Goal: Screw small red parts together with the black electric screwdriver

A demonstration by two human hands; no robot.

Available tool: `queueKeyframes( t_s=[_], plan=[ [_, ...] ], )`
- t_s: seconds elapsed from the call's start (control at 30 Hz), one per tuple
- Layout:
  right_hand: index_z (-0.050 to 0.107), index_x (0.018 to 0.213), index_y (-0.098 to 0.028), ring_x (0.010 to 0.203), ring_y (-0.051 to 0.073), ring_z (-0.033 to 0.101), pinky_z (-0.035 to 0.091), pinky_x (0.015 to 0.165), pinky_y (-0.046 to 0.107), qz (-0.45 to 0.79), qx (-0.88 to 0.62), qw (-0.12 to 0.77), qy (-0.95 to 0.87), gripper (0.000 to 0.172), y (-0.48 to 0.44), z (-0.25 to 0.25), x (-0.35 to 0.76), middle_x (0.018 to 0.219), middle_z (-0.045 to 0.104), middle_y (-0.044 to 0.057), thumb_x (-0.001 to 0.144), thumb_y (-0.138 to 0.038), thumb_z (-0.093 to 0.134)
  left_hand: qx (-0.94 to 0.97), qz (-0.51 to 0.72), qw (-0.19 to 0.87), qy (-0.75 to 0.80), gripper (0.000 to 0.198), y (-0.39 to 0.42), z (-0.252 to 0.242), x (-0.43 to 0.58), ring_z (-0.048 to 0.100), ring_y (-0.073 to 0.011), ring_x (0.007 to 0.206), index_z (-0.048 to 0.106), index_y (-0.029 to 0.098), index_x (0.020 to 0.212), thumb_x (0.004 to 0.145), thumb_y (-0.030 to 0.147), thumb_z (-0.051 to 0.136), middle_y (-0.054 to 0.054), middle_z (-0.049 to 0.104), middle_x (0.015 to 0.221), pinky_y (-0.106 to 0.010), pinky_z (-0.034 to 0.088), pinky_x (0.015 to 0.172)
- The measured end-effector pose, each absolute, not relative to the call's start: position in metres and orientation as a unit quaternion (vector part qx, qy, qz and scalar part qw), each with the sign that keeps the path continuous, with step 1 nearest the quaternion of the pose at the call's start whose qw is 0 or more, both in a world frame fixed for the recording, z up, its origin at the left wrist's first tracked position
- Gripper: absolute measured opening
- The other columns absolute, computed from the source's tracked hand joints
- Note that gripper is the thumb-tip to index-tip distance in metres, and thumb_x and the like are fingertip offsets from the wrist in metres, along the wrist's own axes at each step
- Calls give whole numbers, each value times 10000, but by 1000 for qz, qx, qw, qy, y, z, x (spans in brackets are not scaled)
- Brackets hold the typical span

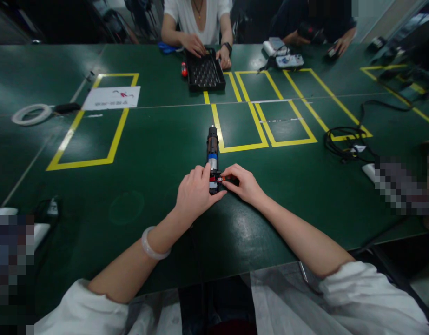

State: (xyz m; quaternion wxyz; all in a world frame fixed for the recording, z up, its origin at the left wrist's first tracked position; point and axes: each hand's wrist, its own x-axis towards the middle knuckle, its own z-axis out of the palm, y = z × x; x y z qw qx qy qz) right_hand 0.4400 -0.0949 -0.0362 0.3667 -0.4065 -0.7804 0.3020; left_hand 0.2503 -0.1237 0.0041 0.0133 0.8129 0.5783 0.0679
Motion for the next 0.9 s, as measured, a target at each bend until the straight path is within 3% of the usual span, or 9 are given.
queueKeyframes(
  t_s=[0.3,0.57,0.9],
  plan=[
    [670,971,-205,860,185,624,508,786,317,293,-392,372,-789,85,-100,-32,440,947,659,63,929,-215,597,818,62,16,571,889,-120,8,250,550,-343,1060,352,112,1504,843,670,558,-189,571,1180,-419,426,873],
    [709,942,-207,883,198,644,507,824,341,294,-387,363,-795,244,-103,-25,444,934,691,73,994,-350,518,802,45,-2,596,768,-111,14,263,559,-345,1057,380,95,1497,915,589,467,-195,571,1144,-414,439,839],
    [683,1087,-202,818,164,663,520,792,314,408,-400,406,-714,281,-101,-32,444,1015,731,58,992,-401,509,788,19,20,616,773,-109,20,246,592,-340,1023,321,213,1547,891,576,508,-170,541,1152,-390,496,765]
  ],
)
